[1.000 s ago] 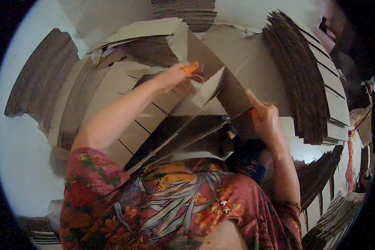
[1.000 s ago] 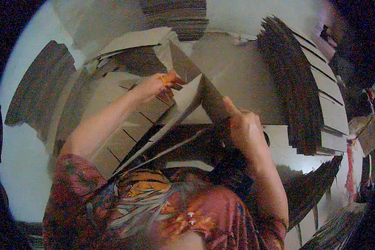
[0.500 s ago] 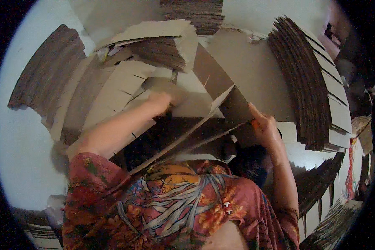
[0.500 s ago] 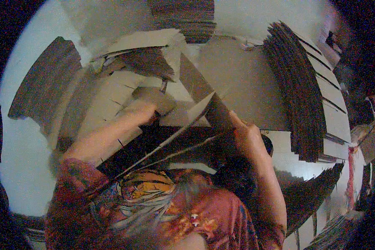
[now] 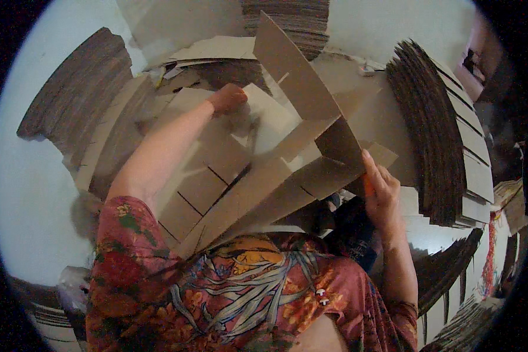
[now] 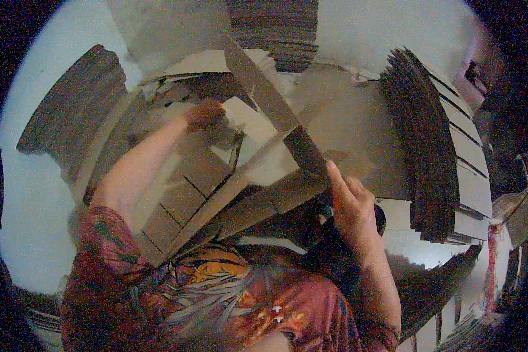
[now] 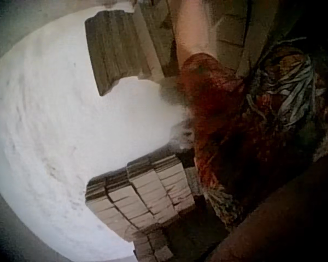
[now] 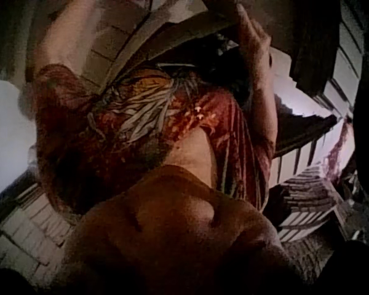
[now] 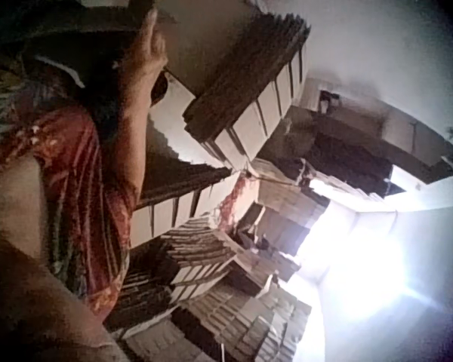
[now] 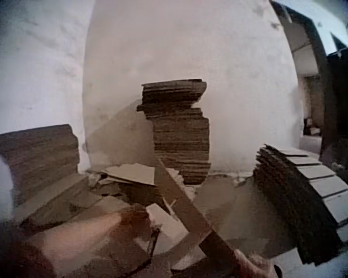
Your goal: The person sits on the floor and repeatedly folds pre-cut cardboard sheets into multi-compartment dividers, then stacks the finished pieces. The task involves handling flat cardboard, folding along scored lines, and stacking the resulting dividers.
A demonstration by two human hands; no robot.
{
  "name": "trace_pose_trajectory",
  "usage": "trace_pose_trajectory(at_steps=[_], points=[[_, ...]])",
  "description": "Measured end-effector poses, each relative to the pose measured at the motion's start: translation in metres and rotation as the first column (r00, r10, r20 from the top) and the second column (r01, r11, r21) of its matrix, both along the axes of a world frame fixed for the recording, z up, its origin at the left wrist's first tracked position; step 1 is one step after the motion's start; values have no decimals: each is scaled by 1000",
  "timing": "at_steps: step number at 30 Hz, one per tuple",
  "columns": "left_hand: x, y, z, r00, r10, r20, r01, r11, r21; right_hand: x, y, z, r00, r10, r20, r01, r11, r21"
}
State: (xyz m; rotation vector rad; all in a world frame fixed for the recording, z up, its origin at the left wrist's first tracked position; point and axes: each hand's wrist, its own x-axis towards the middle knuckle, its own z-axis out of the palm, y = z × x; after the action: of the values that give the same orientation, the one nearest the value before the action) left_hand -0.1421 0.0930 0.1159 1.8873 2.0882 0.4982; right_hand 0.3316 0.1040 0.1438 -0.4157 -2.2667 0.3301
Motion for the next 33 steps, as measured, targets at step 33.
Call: trace_pose_trajectory(at_steps=[33], points=[[47, -8, 16, 458, 81, 885, -257, 965, 45, -6, -12, -1, 1000, 12, 16, -13, 998, 68]])
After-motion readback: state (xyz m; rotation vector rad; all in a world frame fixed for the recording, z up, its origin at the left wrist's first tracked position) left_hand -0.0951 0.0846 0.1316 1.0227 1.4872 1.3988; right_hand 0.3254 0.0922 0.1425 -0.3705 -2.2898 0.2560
